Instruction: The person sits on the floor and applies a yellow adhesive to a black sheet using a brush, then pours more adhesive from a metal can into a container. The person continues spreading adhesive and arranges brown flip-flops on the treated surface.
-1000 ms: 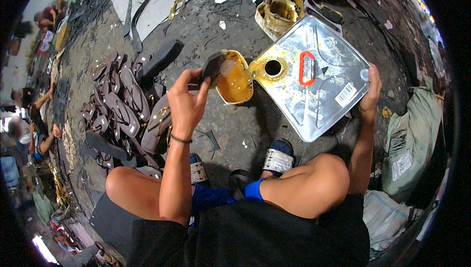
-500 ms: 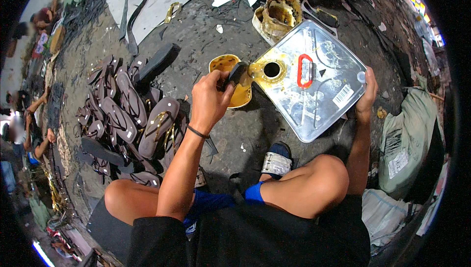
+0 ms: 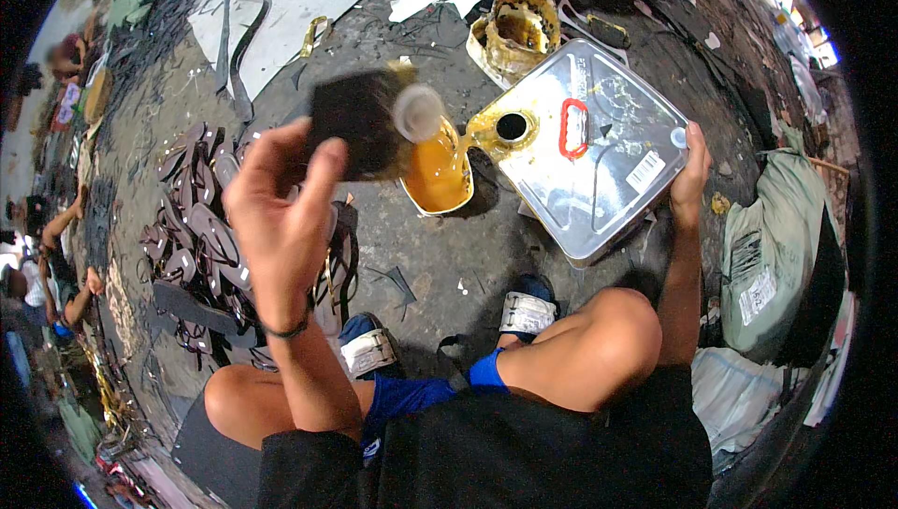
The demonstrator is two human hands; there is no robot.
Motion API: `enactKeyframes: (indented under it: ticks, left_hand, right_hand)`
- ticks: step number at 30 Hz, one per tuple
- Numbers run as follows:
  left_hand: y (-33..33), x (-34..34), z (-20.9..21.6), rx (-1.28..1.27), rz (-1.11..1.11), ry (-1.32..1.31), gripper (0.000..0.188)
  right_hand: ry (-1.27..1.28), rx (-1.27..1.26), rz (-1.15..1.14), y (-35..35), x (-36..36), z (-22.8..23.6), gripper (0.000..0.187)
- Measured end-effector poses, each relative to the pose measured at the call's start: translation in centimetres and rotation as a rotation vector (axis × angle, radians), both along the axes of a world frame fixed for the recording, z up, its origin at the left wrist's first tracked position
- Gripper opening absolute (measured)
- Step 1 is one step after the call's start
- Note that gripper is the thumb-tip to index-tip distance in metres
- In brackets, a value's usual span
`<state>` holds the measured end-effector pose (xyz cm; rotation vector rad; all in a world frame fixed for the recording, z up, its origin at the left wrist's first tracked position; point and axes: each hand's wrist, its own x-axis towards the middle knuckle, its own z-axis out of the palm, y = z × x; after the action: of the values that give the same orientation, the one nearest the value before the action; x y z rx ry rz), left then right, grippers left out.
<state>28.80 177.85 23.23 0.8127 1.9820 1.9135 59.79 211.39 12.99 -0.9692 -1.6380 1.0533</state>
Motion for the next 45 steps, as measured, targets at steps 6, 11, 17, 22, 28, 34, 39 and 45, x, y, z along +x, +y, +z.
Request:
enactKeyframes:
  ticks: [6, 11, 17, 22, 28, 34, 39, 45]
  left_hand:
    - [1.4, -1.9, -3.2, -0.178, 0.128, 0.273, 0.023]
    - [2.6, -2.5, -8.7, -0.436, 0.105, 0.499, 0.022]
    - [4.3, -2.4, -11.1, -0.421, -0.148, 0.557, 0.023]
    - [4.7, -2.7, -11.7, -0.339, -0.292, 0.573, 0.029]
    - [4.4, -2.9, -10.0, -0.324, -0.456, 0.548, 0.026]
    - [2.5, -6.0, -4.1, -0.025, -0.552, 0.334, 0.026]
    - [-1.0, -9.6, 3.3, 0.107, -0.383, 0.417, 0.026]
    - [3.5, -8.4, -2.4, -0.233, -0.163, 0.837, 0.025]
  right_hand:
    - [0.020, -0.035, 0.026, -0.2, -0.1, -0.3, 0.033]
    - [0.053, -0.061, 0.049, -0.6, -0.2, 0.3, 0.031]
    - [0.026, -0.039, 0.022, -0.6, 0.1, -0.2, 0.031]
    - [-0.028, 0.068, -0.006, -1.4, -0.5, 0.8, 0.033]
    - [-0.016, 0.019, 0.015, -1.3, -0.6, 0.7, 0.033]
    - [-0.001, 0.052, -0.011, -1.2, -0.4, 0.5, 0.034]
    - [0.044, -0.003, -0.044, -1.5, -0.7, 0.1, 0.035]
    - [0.004, 0.029, -0.023, -1.3, -0.2, 0.0, 0.037]
